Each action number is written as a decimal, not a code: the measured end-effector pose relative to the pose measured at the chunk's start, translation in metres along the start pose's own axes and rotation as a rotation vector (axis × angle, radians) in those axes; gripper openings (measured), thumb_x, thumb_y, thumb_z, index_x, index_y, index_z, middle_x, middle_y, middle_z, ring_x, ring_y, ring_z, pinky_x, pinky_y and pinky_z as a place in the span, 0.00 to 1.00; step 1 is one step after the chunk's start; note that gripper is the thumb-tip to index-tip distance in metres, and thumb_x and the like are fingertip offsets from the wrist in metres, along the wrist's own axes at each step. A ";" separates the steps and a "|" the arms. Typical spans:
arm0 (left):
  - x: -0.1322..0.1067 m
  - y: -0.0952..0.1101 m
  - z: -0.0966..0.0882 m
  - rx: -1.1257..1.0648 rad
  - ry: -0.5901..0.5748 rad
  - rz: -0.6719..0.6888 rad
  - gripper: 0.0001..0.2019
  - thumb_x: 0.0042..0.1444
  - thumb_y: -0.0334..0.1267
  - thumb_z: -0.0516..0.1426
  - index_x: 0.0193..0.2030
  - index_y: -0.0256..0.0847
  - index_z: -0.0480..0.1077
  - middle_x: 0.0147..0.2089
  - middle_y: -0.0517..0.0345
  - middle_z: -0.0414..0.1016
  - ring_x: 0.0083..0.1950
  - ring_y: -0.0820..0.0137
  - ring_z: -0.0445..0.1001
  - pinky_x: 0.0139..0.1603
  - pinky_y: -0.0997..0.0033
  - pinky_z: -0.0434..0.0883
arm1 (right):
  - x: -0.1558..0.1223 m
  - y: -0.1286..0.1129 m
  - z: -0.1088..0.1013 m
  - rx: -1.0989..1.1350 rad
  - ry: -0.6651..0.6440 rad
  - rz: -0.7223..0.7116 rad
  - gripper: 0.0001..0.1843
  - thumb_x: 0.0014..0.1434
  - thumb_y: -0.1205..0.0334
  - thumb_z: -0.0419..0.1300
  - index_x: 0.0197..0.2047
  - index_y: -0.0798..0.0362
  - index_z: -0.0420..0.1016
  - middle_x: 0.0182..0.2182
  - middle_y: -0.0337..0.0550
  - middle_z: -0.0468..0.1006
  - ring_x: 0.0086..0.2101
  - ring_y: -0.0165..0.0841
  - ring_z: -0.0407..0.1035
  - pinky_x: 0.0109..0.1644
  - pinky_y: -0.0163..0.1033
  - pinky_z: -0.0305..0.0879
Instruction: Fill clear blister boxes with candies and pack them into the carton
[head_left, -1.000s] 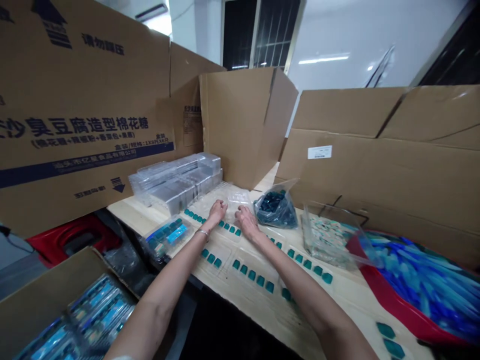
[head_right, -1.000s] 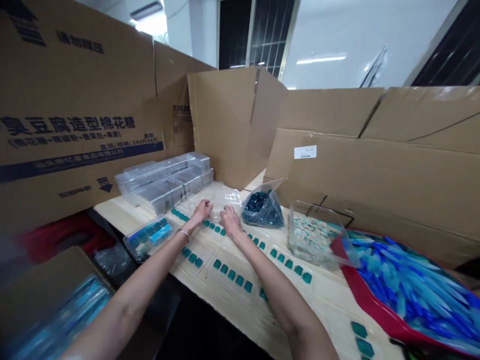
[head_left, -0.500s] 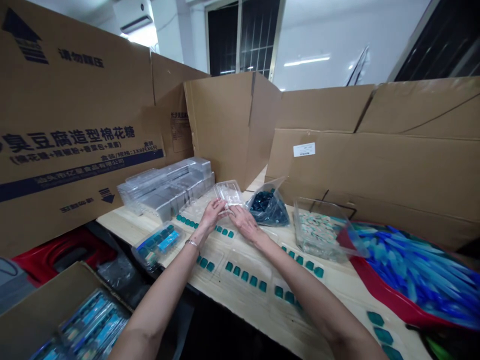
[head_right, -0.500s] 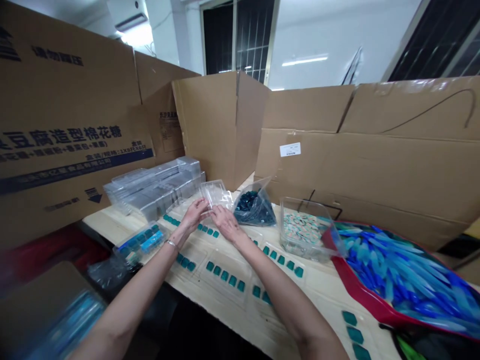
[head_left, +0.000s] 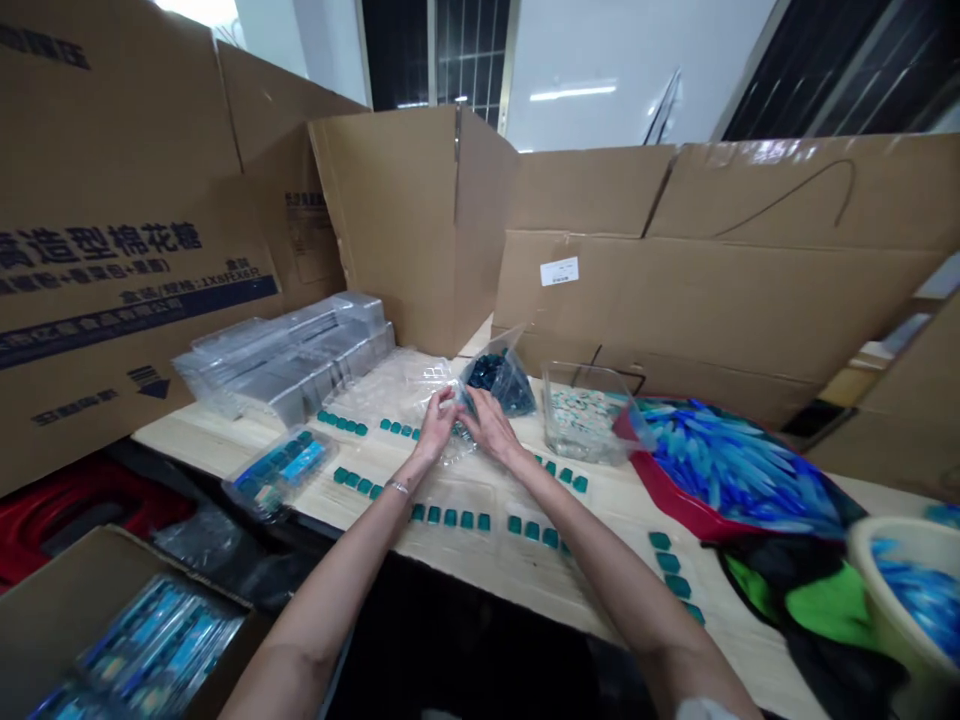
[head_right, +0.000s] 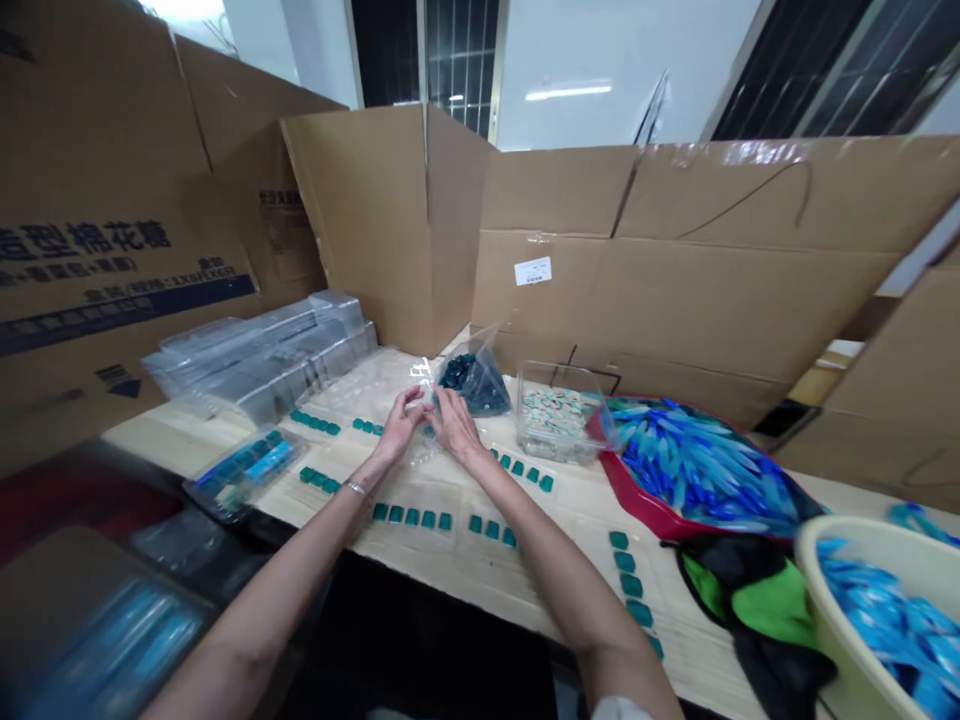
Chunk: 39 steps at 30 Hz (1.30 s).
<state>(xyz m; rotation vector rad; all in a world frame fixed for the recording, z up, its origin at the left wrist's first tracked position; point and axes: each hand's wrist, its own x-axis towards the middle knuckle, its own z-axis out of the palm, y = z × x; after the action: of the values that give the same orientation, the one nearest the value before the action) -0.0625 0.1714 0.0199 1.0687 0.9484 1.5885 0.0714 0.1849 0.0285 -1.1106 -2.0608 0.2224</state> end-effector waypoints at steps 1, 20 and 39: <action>0.001 -0.002 0.000 0.011 0.010 0.010 0.18 0.52 0.31 0.58 0.50 0.40 0.63 0.57 0.47 0.64 0.41 0.71 0.75 0.48 0.63 0.71 | -0.002 0.002 0.003 -0.015 0.005 0.021 0.29 0.55 0.63 0.57 0.60 0.59 0.61 0.52 0.56 0.69 0.52 0.41 0.63 0.57 0.47 0.59; 0.002 -0.020 -0.044 -0.015 0.059 0.095 0.19 0.48 0.33 0.60 0.48 0.40 0.63 0.47 0.51 0.68 0.43 0.70 0.74 0.52 0.61 0.68 | 0.012 0.004 0.026 0.175 -0.183 0.418 0.20 0.61 0.51 0.51 0.37 0.57 0.77 0.31 0.44 0.80 0.31 0.30 0.73 0.37 0.31 0.65; -0.020 0.029 -0.053 -0.104 0.414 0.289 0.19 0.56 0.46 0.56 0.52 0.45 0.60 0.55 0.51 0.64 0.53 0.69 0.68 0.52 0.69 0.67 | 0.032 -0.019 -0.007 0.103 0.328 0.179 0.10 0.53 0.65 0.52 0.34 0.56 0.74 0.32 0.46 0.76 0.32 0.33 0.68 0.41 0.37 0.64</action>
<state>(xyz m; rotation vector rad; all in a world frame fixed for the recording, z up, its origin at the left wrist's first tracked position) -0.1182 0.1405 0.0259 0.8467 0.9973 2.1297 0.0533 0.1971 0.0599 -1.1830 -1.6468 0.2157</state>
